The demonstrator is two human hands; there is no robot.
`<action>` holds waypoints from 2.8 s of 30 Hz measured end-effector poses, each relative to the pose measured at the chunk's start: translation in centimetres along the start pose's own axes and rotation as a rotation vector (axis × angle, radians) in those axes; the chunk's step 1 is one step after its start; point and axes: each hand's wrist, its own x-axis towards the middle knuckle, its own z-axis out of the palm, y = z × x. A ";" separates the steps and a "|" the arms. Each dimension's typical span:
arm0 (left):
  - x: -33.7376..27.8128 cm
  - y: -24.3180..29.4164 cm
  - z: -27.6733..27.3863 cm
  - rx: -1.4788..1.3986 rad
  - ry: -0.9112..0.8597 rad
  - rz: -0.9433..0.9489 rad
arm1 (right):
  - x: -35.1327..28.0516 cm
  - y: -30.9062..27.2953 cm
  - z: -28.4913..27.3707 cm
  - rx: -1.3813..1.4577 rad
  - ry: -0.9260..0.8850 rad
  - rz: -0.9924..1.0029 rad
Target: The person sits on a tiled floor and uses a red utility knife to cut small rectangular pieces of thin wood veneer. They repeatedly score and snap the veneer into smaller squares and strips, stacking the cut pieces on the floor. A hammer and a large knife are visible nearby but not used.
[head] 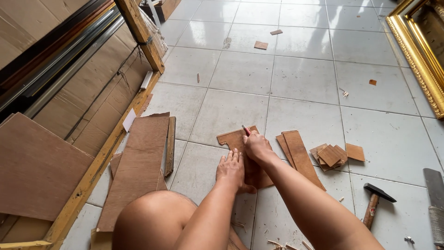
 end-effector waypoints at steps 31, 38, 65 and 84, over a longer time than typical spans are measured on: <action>-2.5 1.1 -2.7 0.192 -0.138 -0.088 | -1.8 -0.2 0.8 -0.105 -0.012 0.068; -1.6 0.9 -1.8 0.241 -0.126 -0.102 | -7.8 1.9 0.3 -0.118 -0.048 0.099; -0.9 4.8 1.8 -0.450 0.118 -0.292 | -26.7 11.7 -4.2 -0.357 -0.064 -0.001; -3.3 11.3 -4.8 -1.407 0.074 -0.255 | -21.3 11.8 -4.6 1.234 0.170 0.096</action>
